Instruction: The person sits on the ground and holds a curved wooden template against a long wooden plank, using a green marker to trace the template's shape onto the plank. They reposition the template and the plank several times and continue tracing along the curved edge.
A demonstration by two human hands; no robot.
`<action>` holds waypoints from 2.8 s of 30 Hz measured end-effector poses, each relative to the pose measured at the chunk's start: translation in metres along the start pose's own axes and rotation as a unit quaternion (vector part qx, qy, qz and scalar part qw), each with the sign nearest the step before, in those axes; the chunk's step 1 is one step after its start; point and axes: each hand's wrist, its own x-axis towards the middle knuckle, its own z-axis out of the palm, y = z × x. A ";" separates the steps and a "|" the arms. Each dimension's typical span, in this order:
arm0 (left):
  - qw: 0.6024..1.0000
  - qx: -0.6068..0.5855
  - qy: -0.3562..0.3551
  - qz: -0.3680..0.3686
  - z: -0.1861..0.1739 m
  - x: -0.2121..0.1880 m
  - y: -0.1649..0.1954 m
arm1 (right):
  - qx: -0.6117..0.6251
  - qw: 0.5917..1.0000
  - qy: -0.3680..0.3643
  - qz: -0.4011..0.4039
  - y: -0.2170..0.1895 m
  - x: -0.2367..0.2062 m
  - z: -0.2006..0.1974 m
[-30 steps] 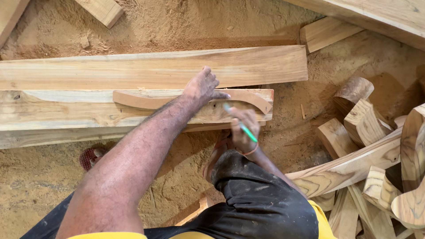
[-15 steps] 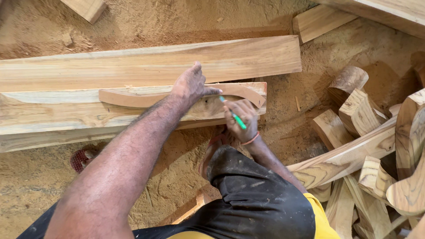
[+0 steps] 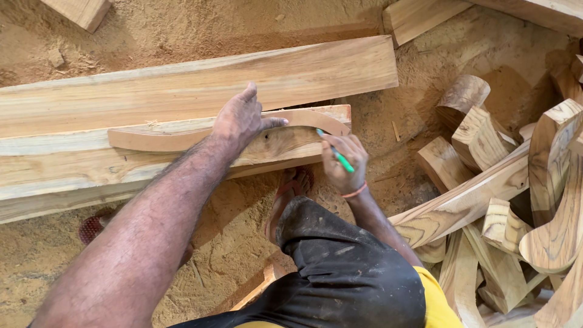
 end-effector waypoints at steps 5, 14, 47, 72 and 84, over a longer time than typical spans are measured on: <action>1.000 -0.008 0.009 -0.003 -0.002 0.003 -0.005 | 0.005 0.999 -0.004 -0.039 0.015 -0.002 0.009; 1.000 -0.009 0.009 0.000 0.000 0.003 0.002 | -0.015 0.999 0.039 -0.020 0.029 -0.028 -0.008; 1.000 -0.013 0.018 -0.018 -0.018 -0.009 0.010 | -0.009 0.985 0.137 0.104 0.002 -0.045 -0.037; 0.993 0.110 0.028 -0.039 -0.032 -0.015 -0.005 | -0.016 1.000 0.011 -0.006 0.003 0.007 -0.005; 0.912 -0.340 0.138 -0.184 0.013 0.058 -0.011 | -0.057 0.998 -0.028 -0.025 -0.013 0.125 0.065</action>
